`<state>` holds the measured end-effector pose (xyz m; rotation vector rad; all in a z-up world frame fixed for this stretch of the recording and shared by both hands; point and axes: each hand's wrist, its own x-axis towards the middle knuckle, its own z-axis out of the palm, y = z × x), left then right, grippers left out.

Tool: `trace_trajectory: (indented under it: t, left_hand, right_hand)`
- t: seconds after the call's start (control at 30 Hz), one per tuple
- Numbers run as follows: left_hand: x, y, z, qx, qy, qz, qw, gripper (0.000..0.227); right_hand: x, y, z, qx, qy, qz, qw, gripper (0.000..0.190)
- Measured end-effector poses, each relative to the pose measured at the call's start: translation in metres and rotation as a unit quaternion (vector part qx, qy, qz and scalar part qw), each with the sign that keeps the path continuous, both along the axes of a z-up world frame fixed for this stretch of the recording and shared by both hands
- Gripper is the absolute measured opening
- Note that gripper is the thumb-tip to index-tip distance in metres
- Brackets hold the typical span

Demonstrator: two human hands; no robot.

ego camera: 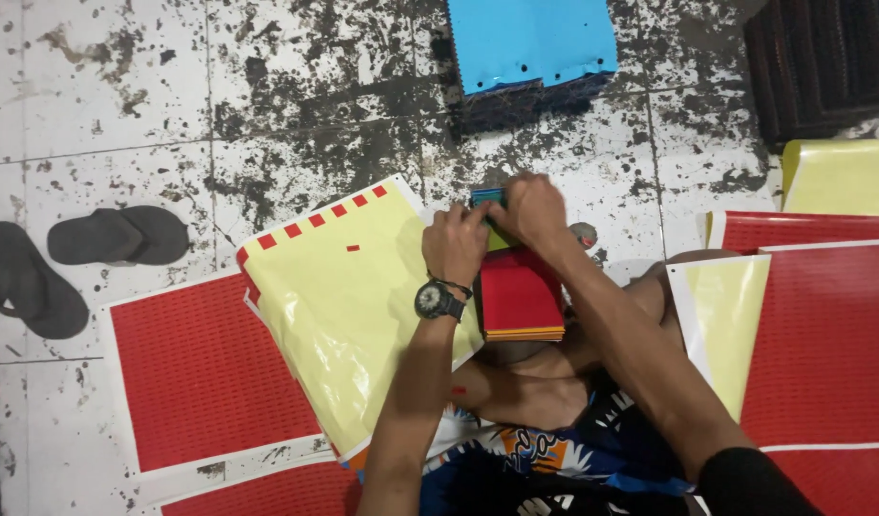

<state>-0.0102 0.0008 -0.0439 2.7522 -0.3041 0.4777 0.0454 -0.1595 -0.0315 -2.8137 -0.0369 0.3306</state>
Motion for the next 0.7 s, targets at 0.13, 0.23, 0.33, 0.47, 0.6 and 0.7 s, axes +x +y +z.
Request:
trace_trajectory:
  t: [0.13, 0.23, 0.33, 0.47, 0.6, 0.7]
  left_hand:
    - [-0.003, 0.0, 0.006, -0.013, 0.018, 0.0, 1.0, 0.034]
    - [-0.002, 0.002, 0.01, -0.123, 0.031, -0.02, 0.992, 0.031]
    - [-0.002, 0.005, 0.019, -0.261, 0.075, 0.036, 0.962, 0.027]
    - [0.005, 0.009, 0.023, -0.378, 0.116, 0.117, 0.911, 0.026]
    - [0.016, 0.013, 0.032, -0.684, 0.235, 0.155, 0.673, 0.023]
    - [0.013, 0.011, 0.044, -0.762, 0.222, 0.071, 0.604, 0.03]
  right_hand:
    - [-0.007, -0.016, 0.025, -0.047, -0.1, 0.111, 0.988, 0.03]
    - [-0.007, -0.026, 0.005, 0.003, -0.184, 0.177, 0.967, 0.013]
    - [-0.015, -0.025, 0.01, -0.017, -0.312, 0.201, 0.929, 0.009]
    - [-0.021, -0.03, -0.003, -0.031, -0.379, 0.237, 0.894, 0.006]
    - [-0.042, -0.037, 0.049, 0.136, -0.037, 0.293, 0.946, 0.021]
    - [-0.046, -0.031, 0.066, 0.322, 0.024, 0.18, 0.929, 0.023]
